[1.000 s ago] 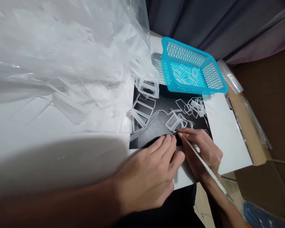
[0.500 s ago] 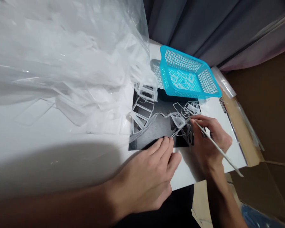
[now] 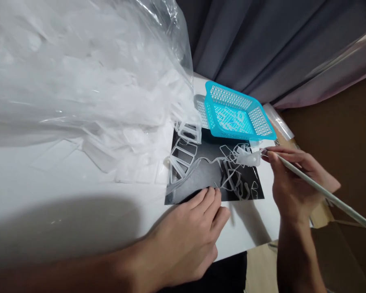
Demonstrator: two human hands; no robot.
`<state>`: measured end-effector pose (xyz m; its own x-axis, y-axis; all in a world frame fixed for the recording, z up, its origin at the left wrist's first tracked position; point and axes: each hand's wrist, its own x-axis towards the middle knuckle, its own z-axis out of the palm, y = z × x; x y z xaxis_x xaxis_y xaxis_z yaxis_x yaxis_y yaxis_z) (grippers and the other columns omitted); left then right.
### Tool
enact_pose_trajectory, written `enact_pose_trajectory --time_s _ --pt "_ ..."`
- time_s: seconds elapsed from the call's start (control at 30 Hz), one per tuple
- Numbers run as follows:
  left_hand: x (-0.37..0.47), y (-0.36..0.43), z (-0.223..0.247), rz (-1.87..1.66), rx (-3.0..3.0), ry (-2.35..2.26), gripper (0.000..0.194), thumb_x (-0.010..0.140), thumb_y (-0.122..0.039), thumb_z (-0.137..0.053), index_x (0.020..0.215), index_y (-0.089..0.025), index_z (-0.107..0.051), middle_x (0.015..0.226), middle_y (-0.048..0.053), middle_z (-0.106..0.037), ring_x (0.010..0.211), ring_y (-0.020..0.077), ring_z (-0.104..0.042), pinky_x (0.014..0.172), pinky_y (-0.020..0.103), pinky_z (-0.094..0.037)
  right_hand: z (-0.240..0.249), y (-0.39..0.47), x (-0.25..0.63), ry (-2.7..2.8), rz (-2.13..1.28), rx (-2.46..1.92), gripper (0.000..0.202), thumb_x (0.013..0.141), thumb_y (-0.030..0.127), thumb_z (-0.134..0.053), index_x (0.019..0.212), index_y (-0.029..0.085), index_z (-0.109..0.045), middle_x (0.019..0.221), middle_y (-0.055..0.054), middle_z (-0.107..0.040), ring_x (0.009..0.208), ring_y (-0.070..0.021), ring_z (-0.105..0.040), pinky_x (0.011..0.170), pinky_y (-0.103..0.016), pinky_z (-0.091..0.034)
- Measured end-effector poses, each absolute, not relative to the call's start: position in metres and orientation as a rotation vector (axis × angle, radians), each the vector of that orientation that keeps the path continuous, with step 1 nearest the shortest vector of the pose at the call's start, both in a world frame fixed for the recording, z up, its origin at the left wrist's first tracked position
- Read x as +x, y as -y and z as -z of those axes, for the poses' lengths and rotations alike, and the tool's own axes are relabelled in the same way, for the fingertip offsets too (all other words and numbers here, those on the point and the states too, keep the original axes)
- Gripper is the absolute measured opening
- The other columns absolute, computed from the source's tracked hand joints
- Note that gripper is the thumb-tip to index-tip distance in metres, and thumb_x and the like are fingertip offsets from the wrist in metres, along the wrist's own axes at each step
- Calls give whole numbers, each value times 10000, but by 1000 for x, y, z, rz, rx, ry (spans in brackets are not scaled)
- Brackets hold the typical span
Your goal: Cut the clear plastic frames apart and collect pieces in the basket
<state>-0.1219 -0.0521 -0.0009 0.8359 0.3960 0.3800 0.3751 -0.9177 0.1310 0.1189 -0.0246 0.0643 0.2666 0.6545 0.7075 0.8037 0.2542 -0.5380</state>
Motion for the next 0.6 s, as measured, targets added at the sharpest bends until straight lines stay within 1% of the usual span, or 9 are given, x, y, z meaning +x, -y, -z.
enact_pose_trajectory --time_s 0.1,0.23,0.33,0.43,0.5,0.57,0.6 --pt "-121 52 1 -638 2969 -615 443 990 -377 -579 1296 -58 -606 1468 292 -677 1374 414 -673 1189 482 -451 -73 19 119 1354 205 -1354 164 926 215 -871 820 215 -745 958 -65 -830 830 -254 -814 769 -460 -707" --pt "-121 51 1 -661 2969 -628 412 985 -364 -589 1268 -68 -626 1441 282 -694 1342 405 -686 1179 479 -446 -92 13 123 1321 241 -1302 183 888 157 -888 820 258 -752 999 -103 -817 906 -317 -808 853 -521 -688" --pt "-121 50 2 -679 2956 -639 419 995 -371 -593 1283 -70 -632 1448 264 -696 1338 386 -686 1184 472 -434 -96 17 118 1368 199 -1275 189 885 167 -896 814 250 -742 961 -97 -815 907 -331 -813 825 -537 -688" --pt "-123 50 3 -668 2936 -636 469 1010 -398 -595 1339 -64 -619 1499 258 -666 1370 391 -661 1186 485 -431 -89 25 111 1382 80 -1276 160 888 183 -903 816 222 -765 885 -57 -804 829 -275 -805 762 -490 -690" --pt "-124 49 1 -666 2940 -606 494 1015 -405 -608 1373 -65 -604 1546 266 -628 1387 399 -641 1170 493 -441 -81 31 108 1364 -55 -1277 128 893 173 -898 836 217 -792 888 -42 -811 779 -232 -796 736 -439 -692" --pt "-125 48 -4 -705 2924 -569 469 1023 -379 -612 1379 -73 -601 1552 257 -618 1365 390 -639 1134 489 -463 -73 36 108 1358 -210 -1268 124 896 162 -894 835 211 -798 904 -44 -824 738 -207 -792 703 -395 -693" --pt "-125 47 -7 -727 2881 -568 418 1033 -345 -600 1361 -86 -610 1517 235 -642 1322 374 -652 1098 480 -479 -70 39 109 1359 -286 -1269 125 901 159 -890 835 209 -796 915 -47 -829 732 -201 -794 692 -378 -694"
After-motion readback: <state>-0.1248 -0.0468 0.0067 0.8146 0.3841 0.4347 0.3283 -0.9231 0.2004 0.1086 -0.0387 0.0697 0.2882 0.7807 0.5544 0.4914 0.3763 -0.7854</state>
